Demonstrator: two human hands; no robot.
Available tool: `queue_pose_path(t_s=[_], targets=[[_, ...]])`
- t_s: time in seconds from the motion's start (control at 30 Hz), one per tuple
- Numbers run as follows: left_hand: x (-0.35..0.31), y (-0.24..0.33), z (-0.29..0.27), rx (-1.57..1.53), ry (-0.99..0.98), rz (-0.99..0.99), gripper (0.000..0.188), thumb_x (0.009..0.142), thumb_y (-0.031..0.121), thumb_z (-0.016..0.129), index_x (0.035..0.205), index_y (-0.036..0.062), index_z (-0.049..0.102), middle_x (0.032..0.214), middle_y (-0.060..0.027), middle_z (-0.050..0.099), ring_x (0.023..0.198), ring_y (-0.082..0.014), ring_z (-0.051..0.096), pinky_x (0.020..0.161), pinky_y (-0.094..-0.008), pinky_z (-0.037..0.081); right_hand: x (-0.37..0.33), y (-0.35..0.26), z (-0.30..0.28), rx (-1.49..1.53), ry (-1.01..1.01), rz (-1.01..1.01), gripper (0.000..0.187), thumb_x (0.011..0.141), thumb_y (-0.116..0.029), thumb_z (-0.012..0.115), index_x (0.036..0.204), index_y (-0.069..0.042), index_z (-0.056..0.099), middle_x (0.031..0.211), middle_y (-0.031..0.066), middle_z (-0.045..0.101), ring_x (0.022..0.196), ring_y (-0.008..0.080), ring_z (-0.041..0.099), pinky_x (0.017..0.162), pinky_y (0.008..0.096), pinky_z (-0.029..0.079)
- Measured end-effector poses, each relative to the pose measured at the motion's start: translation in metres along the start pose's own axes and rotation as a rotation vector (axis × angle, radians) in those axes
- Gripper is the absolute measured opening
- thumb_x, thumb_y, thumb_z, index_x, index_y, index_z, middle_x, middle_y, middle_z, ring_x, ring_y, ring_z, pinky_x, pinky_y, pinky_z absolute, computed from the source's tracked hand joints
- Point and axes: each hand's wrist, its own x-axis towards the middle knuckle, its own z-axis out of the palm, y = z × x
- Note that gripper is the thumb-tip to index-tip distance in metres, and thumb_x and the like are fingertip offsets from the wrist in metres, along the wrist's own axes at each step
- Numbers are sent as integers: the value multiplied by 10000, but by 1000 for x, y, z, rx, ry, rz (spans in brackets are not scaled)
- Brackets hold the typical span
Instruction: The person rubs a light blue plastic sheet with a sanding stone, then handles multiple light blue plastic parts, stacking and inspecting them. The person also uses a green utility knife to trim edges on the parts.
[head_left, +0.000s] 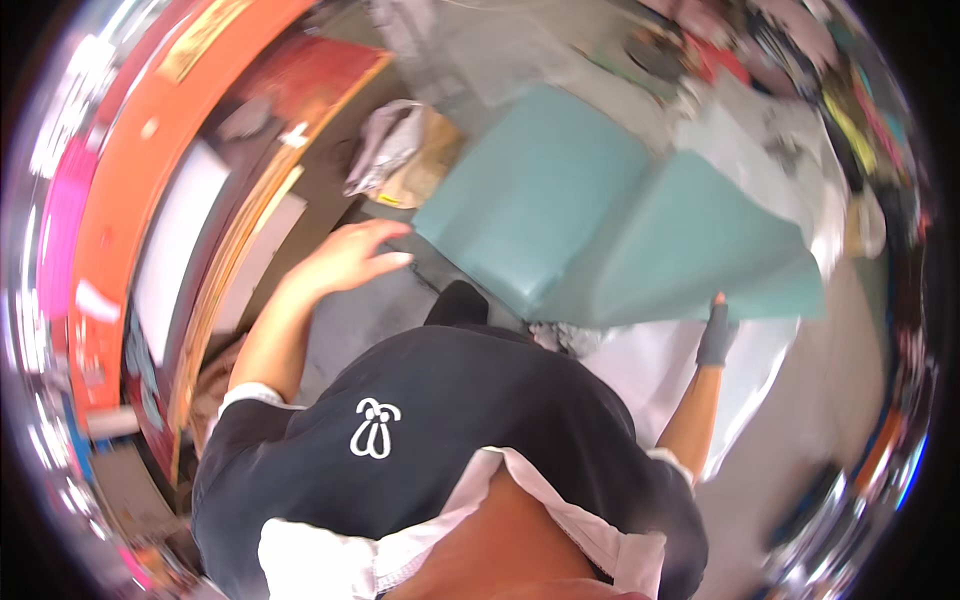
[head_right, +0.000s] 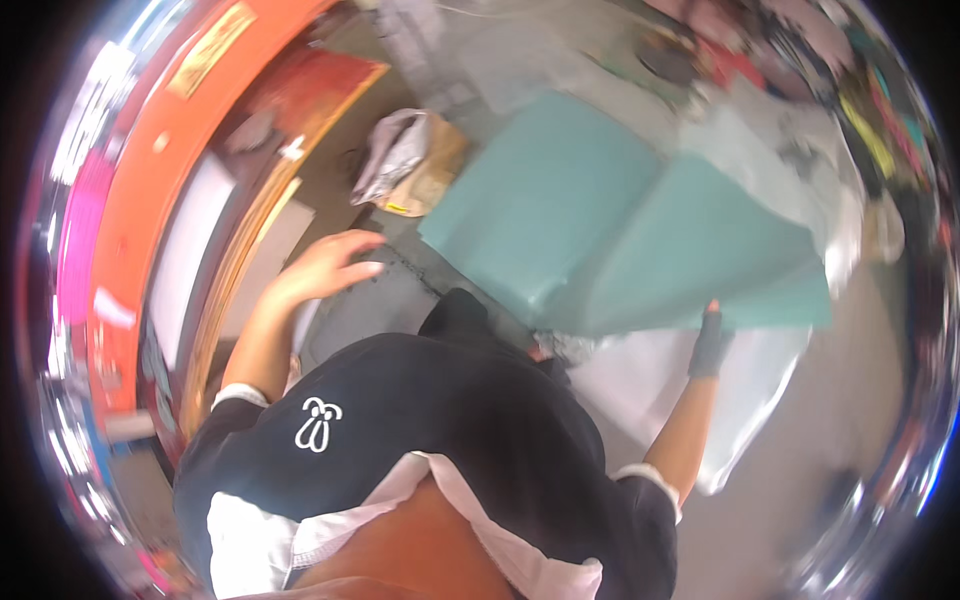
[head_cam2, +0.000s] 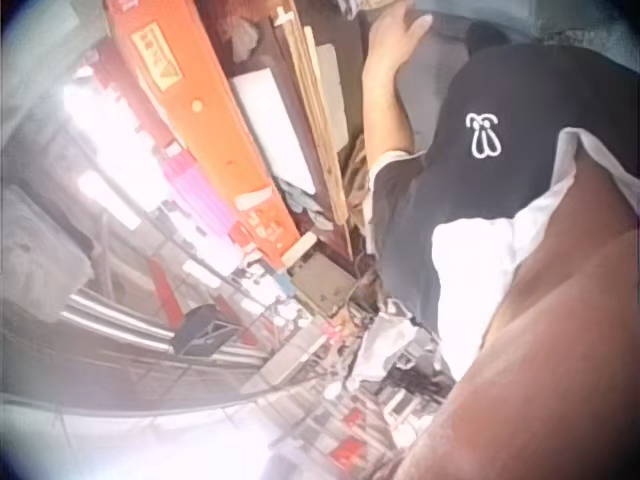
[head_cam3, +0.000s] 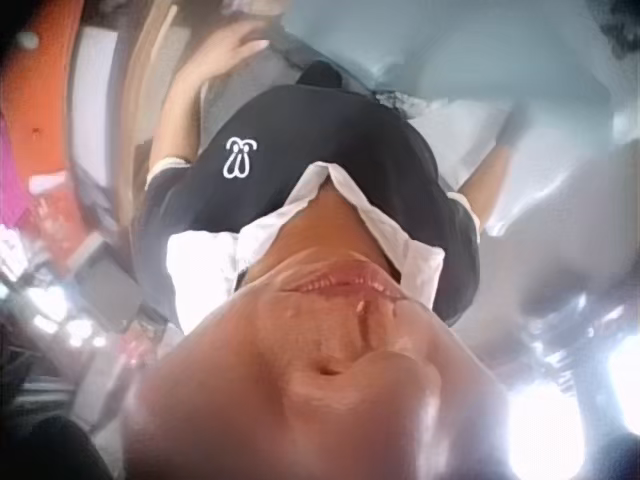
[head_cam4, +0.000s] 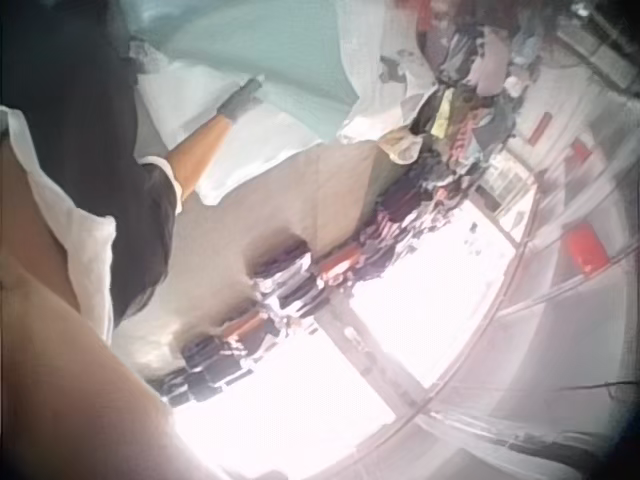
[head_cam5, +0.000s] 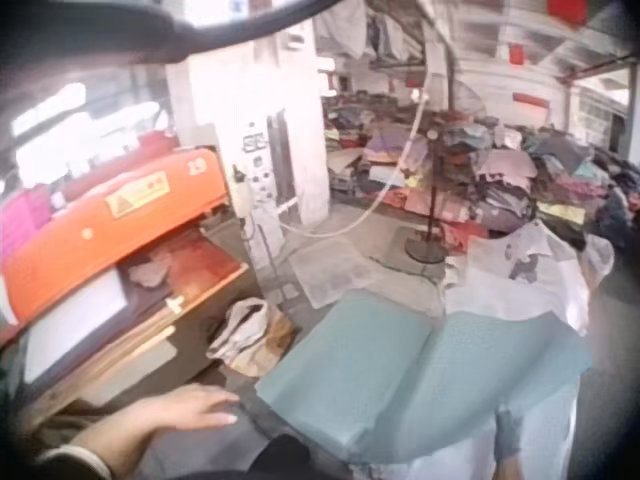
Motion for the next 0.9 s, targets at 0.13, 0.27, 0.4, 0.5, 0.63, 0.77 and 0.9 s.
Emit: queue_pose_path(t_s=[0.13, 0.27, 0.4, 0.5, 0.63, 0.77, 0.9], targets=[[-2, 4, 48, -29, 141, 230, 672, 815, 407, 658, 1316, 18, 435, 1274, -218, 502, 1174, -370, 489, 980, -434, 401, -17, -55, 141, 172, -34, -409, 450, 948, -303, 517, 1241, 38, 495, 1233, 107, 534, 1105, 188, 503, 971, 338, 392], [2, 25, 89, -142, 356, 349, 803, 795, 407, 684, 1390, 14, 315, 1404, -206, 371, 1271, -350, 388, 1035, -428, 332, -97, -146, 226, 627, -498, -441, 434, 939, -300, 525, 1203, 44, 495, 1181, 116, 540, 1044, 207, 517, 933, 352, 404], [-28, -5, 101, -256, 471, 378, 758, 783, 354, 697, 1374, 33, 349, 1391, -186, 391, 1264, -329, 397, 1007, -418, 334, -172, -178, 346, 478, -433, -958, 469, 929, -341, 531, 1176, 56, 487, 1147, 122, 532, 1015, 223, 516, 908, 355, 405], [-79, -78, 96, -139, 621, 288, 669, 769, 313, 697, 1323, 60, 419, 1352, -155, 430, 1237, -311, 424, 965, -423, 347, -220, -192, 407, 604, -399, -781, 539, 933, -409, 490, 1180, 70, 478, 1162, 153, 529, 1024, 237, 511, 916, 376, 401], [-201, -225, 55, 256, 1112, -69, 481, 679, 211, 675, 1130, 88, 559, 1198, -119, 522, 1099, -299, 495, 885, -452, 377, -272, -211, 464, 689, -552, -620, 638, 917, -512, 450, 1039, 108, 541, 971, 189, 599, 807, 249, 566, 699, 374, 446], [-320, -342, 16, 294, 1080, -703, 365, 813, 313, 635, 1073, 60, 590, 1125, -132, 556, 1118, -305, 472, 897, -444, 369, -316, -220, 525, 457, -121, -843, 524, 900, -454, 495, 807, 57, 565, 722, 128, 578, 602, 222, 526, 544, 362, 411], [-365, -382, 23, 166, 960, -831, 319, 825, 355, 621, 891, 42, 631, 961, -123, 551, 954, -300, 511, 811, -434, 412, -342, -233, 563, 500, -48, -907, 468, 844, -423, 576, 612, -18, 539, 586, 67, 516, 559, 182, 479, 497, 350, 375]])
